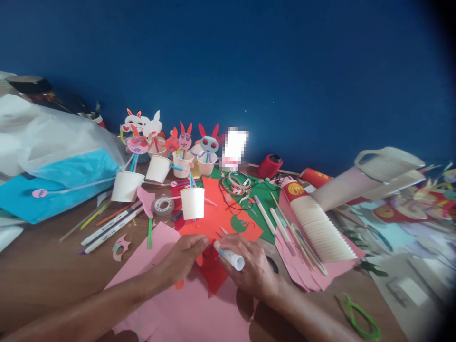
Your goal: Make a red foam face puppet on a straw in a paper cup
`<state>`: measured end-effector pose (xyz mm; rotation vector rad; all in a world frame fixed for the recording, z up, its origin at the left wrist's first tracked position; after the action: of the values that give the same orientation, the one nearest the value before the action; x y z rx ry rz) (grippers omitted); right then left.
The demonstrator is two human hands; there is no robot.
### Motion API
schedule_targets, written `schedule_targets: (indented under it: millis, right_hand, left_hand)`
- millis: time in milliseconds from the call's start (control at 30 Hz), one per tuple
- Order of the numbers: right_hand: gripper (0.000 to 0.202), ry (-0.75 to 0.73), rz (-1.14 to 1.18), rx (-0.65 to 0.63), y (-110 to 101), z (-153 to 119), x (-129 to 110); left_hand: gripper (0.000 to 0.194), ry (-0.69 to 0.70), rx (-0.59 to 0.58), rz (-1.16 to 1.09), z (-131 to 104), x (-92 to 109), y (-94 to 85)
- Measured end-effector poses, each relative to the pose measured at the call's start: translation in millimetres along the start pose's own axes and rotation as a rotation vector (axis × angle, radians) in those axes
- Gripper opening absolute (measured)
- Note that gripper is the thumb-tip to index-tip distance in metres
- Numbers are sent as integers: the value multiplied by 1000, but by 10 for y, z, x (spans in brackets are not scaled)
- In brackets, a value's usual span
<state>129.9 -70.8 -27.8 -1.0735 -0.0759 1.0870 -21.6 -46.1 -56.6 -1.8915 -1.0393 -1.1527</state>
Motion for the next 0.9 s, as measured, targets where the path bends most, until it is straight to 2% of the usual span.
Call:
schedule_targets:
  millis: [267,433,567,733,900]
  right_hand:
    - [23,7,41,-22,12,16,-22]
    - [22,67,13,-25,0,9,47]
    - [24,15,59,-21,34,-21,8]
    - [24,8,53,-52,52,8,-24]
    - [25,0,4,-7,11,23,-9]
  left_hand:
    - [36,38,-61,-12,35,-70,50]
    - [35,39,-31,5,47,-89,20]
    - [36,49,-19,-12,49,-95,7]
    - [37,48,-72,-38,36,-66,73]
    - [37,58,-77,-50,22,-61,70]
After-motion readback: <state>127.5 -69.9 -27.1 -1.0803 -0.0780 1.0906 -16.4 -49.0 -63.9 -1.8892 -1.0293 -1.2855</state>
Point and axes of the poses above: each hand's wrist, its own z-axis towards the middle knuckle, its own y-axis out of the palm, x = y × z, the point moved 4 cm from there along z, towards the middle knuckle, and after that the axes turned 3 degrees about -y, right-handed, at the moved point
